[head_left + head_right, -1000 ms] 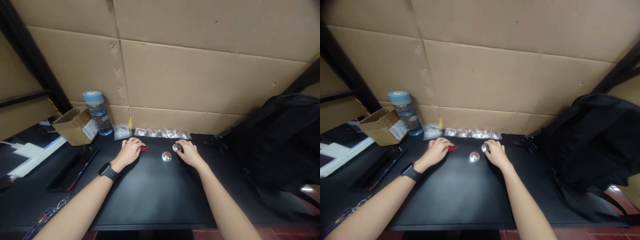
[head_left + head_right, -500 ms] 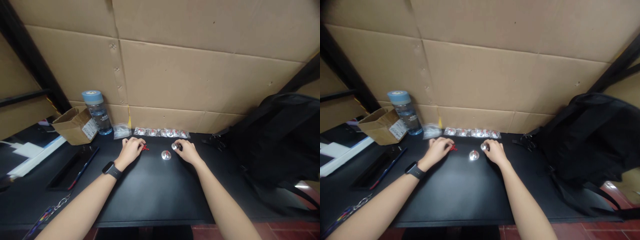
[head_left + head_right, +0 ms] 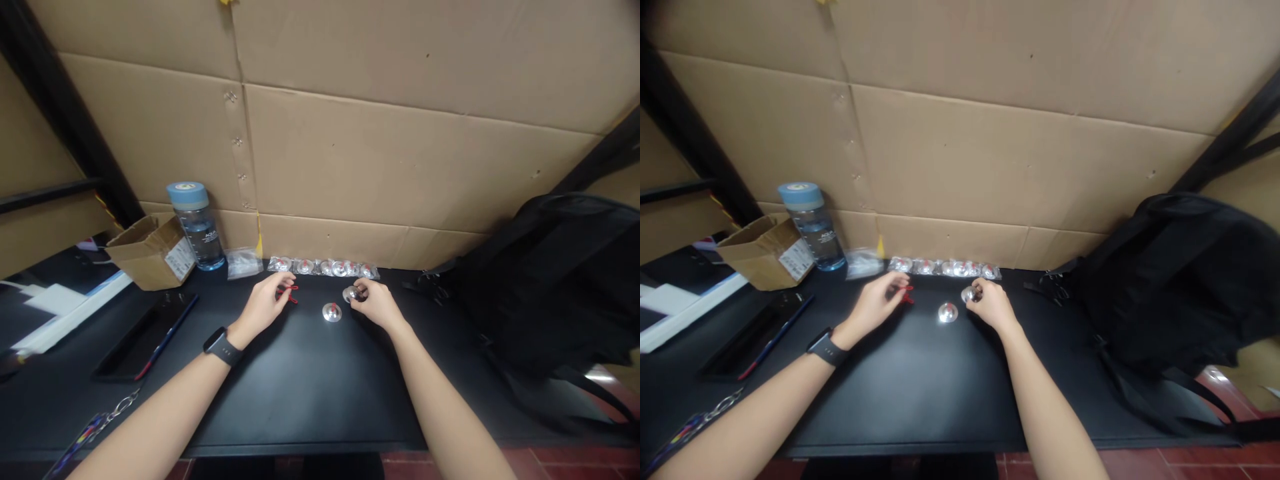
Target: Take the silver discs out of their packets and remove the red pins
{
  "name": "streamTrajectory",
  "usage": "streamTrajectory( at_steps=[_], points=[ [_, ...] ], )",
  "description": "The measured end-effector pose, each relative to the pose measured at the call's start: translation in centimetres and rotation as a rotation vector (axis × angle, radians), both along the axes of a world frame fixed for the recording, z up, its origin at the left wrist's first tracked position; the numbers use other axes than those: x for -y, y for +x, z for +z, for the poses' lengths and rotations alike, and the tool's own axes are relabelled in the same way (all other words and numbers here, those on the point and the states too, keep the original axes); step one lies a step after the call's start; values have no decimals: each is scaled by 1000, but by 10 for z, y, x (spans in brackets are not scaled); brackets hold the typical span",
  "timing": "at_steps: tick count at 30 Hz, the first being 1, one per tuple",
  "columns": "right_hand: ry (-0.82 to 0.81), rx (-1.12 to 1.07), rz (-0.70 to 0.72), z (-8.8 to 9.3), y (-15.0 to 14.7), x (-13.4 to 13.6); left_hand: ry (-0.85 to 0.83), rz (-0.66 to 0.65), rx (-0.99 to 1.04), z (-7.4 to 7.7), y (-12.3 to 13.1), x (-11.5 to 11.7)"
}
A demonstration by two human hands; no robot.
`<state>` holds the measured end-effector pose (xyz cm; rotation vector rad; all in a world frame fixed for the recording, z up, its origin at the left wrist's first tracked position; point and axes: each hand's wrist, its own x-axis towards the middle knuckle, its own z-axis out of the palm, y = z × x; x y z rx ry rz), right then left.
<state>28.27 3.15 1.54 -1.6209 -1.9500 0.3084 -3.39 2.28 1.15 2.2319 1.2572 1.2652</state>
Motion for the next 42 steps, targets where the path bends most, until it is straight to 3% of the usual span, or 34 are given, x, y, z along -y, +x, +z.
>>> streamTrajectory(
  at_steps=[8,18,26,33,38,42],
  points=[
    [75,-333,96,11,-26,14,12,-26,21,5,6,7],
    [116,-707,357,11,-78,47,-120,-66,184,18,29,32],
    [78,-680,378,11,-87,56,-58,-72,158,24,35,41],
    [-50,-660,415,9,-84,53,11,49,61,25,34,47],
    [-3,-562,444,12,-81,51,43,53,3,23,33,47],
    [68,-362,434,15,-79,52,-23,45,91,25,33,46]
  ],
)
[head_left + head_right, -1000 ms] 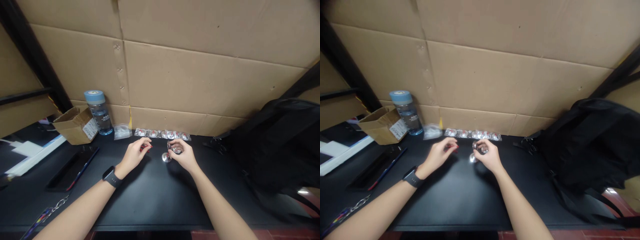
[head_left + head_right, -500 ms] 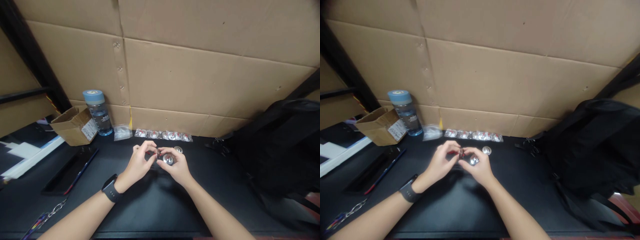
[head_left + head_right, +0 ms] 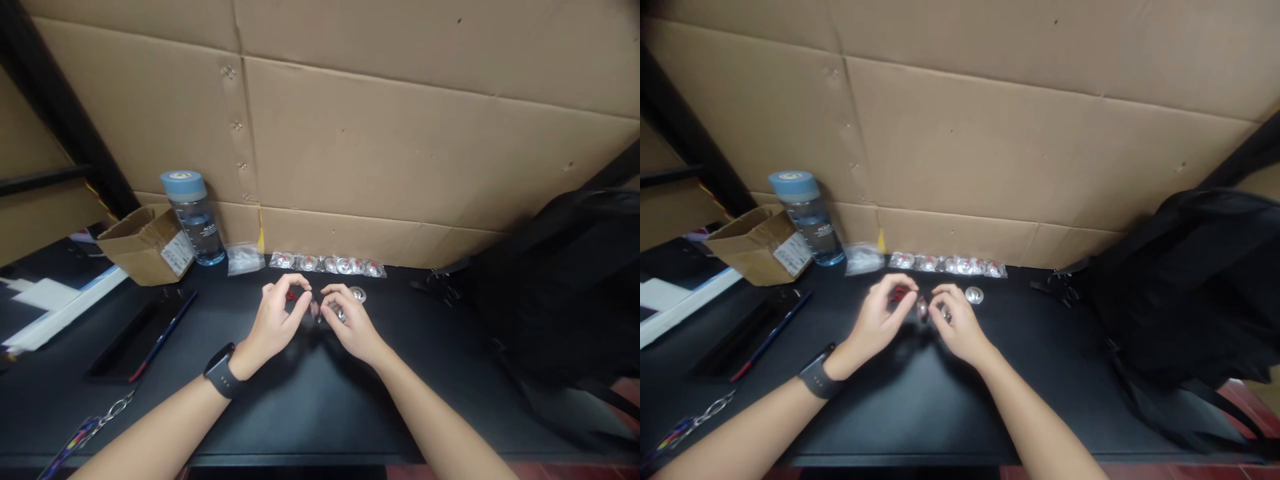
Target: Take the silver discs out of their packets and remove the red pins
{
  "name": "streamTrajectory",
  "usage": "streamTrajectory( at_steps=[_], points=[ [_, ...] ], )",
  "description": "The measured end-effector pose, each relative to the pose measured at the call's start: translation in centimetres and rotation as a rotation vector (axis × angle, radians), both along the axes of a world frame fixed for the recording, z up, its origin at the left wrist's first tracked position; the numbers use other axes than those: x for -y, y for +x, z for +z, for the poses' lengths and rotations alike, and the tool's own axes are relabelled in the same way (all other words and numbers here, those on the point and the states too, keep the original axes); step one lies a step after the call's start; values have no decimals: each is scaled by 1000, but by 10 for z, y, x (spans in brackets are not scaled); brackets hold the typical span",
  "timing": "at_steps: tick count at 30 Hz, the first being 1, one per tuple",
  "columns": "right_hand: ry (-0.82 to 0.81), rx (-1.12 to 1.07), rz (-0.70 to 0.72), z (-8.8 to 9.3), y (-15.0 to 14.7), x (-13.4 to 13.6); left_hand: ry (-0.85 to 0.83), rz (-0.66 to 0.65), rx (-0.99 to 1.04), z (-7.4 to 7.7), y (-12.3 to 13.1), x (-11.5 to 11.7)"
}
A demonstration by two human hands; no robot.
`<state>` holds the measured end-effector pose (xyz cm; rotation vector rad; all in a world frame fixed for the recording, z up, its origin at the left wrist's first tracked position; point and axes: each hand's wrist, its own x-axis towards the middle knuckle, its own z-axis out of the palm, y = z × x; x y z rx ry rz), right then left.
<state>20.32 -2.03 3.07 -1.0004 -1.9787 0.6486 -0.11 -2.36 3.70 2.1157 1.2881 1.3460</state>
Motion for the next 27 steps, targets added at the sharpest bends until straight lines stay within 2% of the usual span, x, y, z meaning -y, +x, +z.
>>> streamTrajectory(
  at_steps=[2,5,8,14,18,23,27],
  points=[
    [51,63,-7,0,1,1,-57,-55,-30,0,1,0],
    [58,80,-8,-1,1,1,-116,-148,-206,-3,2,-2],
    [37,104,-1,-2,5,-3,-157,-160,-286,-9,1,-7],
    [87,351,-105,-6,30,-18,-180,-127,-275,-20,-7,-18],
    [20,459,-51,-14,43,-27,-122,-193,-229,-23,-7,-19],
    [-40,342,-72,-15,38,-29,-112,-211,-105,-21,-3,-17],
    [-109,29,-27,-7,21,-21,-225,-228,142,-19,2,-14]
  ],
)
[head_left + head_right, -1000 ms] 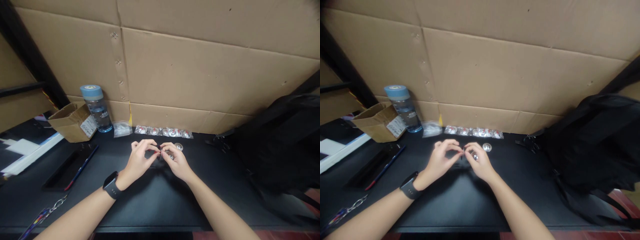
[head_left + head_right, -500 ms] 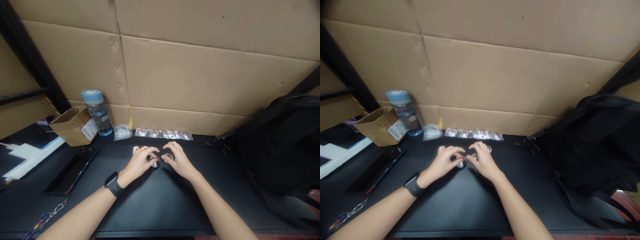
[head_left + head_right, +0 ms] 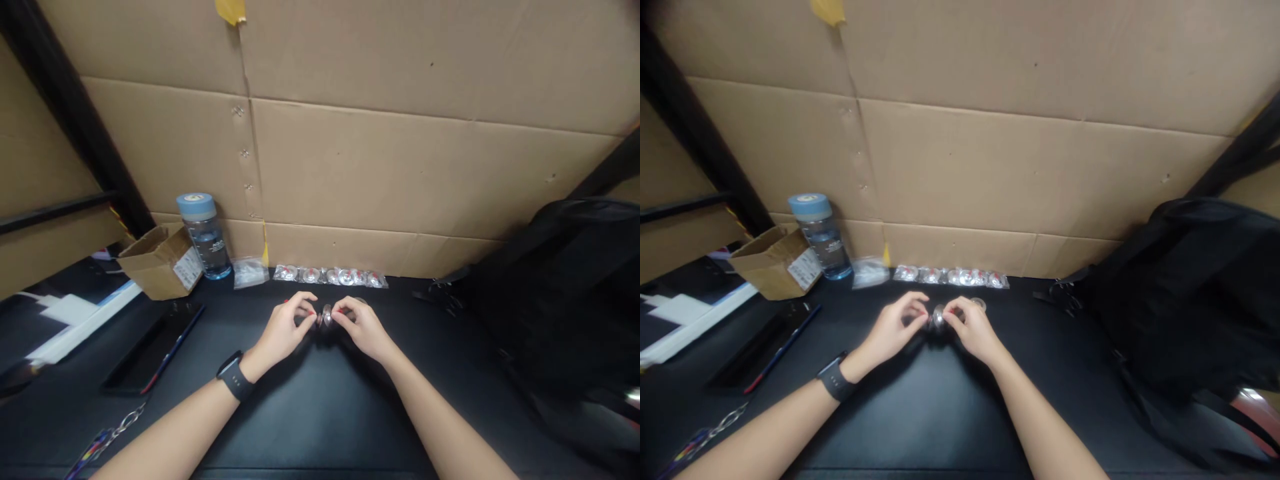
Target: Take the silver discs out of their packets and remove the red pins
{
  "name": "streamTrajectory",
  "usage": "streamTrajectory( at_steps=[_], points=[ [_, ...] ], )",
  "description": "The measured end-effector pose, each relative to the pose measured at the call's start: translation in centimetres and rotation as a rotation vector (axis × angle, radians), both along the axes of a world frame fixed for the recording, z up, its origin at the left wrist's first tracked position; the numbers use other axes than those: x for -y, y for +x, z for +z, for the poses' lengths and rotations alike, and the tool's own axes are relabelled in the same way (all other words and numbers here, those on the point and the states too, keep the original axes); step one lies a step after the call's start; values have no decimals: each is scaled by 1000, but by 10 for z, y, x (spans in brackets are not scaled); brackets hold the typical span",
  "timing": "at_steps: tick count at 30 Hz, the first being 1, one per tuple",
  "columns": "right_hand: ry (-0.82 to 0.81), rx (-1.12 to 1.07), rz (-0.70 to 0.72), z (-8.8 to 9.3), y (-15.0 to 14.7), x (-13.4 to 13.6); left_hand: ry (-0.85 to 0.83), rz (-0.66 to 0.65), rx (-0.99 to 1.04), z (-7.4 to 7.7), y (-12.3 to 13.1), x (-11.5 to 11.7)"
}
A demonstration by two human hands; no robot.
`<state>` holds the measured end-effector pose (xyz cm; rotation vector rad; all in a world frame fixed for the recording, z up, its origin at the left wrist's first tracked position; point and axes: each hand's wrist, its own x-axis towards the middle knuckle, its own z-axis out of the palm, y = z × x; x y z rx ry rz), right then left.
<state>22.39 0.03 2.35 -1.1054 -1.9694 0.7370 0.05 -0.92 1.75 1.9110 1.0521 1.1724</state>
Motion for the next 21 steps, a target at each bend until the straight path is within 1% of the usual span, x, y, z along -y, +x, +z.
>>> streamTrajectory(
  at_steps=[2,6,8,12,15,17,19,21],
  points=[
    [-46,-172,20,2,-10,5,-56,-5,96,-1,2,1],
    [-266,-414,86,-3,-22,11,-76,-11,164,-3,5,1],
    [-335,-464,97,-6,-24,11,-72,-7,161,-4,4,0],
    [-367,-498,105,-12,-22,9,-60,-20,114,-3,4,0],
    [-382,-490,128,-15,-20,7,-14,2,42,1,4,2],
    [-347,-492,145,-16,-19,6,35,18,-31,4,2,2],
    [-295,-481,159,-14,-17,5,111,-5,-155,6,-6,-3],
    [-255,-439,142,-9,-13,5,218,-16,-351,4,-18,-13]
  ],
)
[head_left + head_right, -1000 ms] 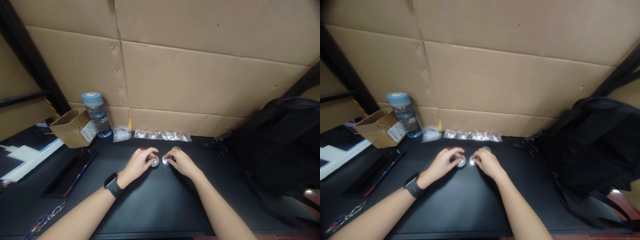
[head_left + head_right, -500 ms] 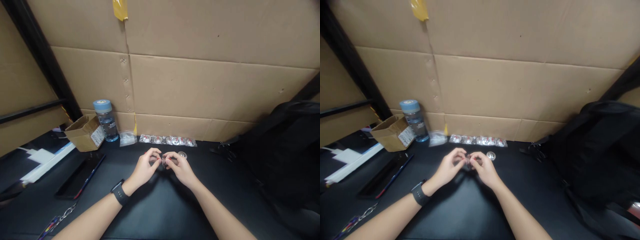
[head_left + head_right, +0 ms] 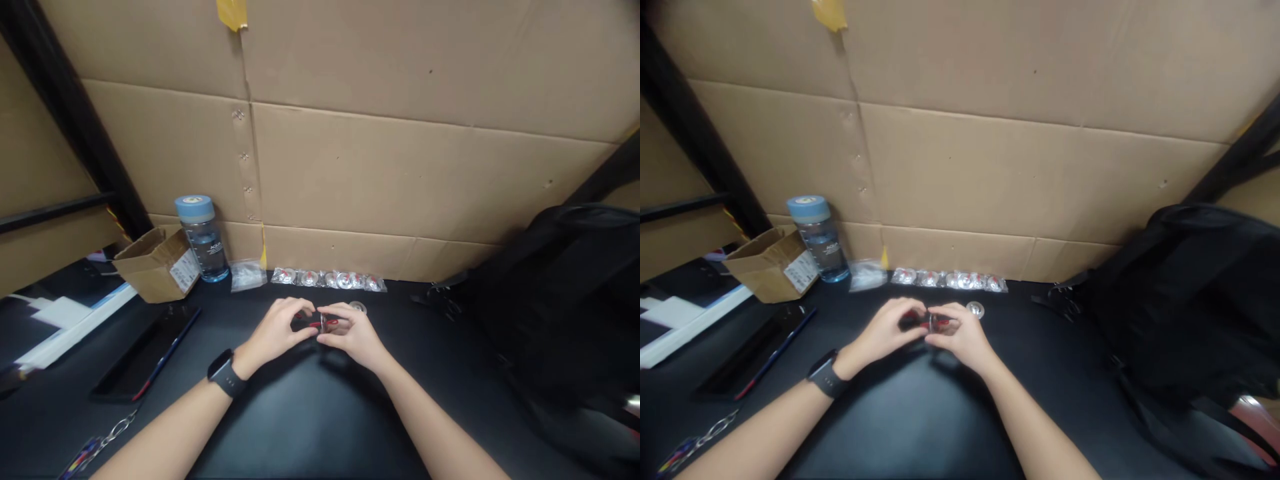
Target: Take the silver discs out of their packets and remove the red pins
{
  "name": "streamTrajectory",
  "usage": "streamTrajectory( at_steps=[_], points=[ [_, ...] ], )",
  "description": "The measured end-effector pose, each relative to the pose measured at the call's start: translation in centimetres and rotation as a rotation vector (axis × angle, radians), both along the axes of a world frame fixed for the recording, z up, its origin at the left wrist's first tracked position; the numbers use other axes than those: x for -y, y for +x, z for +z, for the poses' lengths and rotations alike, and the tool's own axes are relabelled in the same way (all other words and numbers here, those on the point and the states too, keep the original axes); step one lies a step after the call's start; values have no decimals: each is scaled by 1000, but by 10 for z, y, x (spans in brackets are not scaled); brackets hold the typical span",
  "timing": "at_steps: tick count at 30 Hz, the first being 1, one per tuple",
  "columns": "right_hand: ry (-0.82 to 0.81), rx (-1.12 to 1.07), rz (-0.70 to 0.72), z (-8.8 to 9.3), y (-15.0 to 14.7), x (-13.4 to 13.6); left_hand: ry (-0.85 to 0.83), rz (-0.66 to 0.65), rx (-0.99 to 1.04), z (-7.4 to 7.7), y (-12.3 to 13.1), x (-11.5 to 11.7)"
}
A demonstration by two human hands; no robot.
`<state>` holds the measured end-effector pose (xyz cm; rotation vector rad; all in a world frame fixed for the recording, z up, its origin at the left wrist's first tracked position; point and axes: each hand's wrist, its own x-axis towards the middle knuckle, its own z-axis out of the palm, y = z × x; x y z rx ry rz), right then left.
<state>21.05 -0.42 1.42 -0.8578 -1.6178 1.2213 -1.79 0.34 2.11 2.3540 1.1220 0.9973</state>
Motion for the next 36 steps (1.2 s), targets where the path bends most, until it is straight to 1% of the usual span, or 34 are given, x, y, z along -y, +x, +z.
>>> streamTrajectory(
  at_steps=[1,2,3,4,5,8,10,13,18,20,21,23,25,27,29,31,33,36],
  points=[
    [12,30,-25,3,3,0,52,36,-108,-3,-8,-6],
    [22,59,-58,6,6,0,94,135,-176,-6,-18,-12],
    [30,81,-94,9,9,1,113,265,-230,-10,-27,-18],
    [33,93,-125,12,12,1,108,368,-287,-14,-37,-24],
    [31,95,-148,15,15,1,90,422,-348,-19,-46,-29],
    [22,73,-173,19,20,2,23,478,-459,-27,-65,-37],
    [35,67,-175,19,21,2,-8,503,-472,-27,-70,-39],
    [64,69,-190,20,22,2,8,535,-450,-22,-71,-40],
    [93,64,-252,25,29,0,154,575,-349,-4,-71,-39],
    [97,60,-280,28,32,0,223,533,-277,3,-68,-35],
    [100,59,-290,29,33,0,259,483,-228,7,-64,-31],
    [110,58,-304,31,36,-1,324,330,-117,11,-51,-21],
    [122,59,-313,31,38,-2,351,169,-62,11,-30,-7],
    [139,66,-320,31,41,-3,331,22,-102,7,-5,8],
    [160,83,-324,32,43,-4,334,-73,-199,1,18,21],
    [189,114,-326,32,45,-4,341,-162,-308,-5,35,29],
    [220,155,-315,33,46,-3,317,-230,-367,-9,43,31],
    [240,223,-278,34,48,-2,242,-263,-343,-12,42,29]
  ],
)
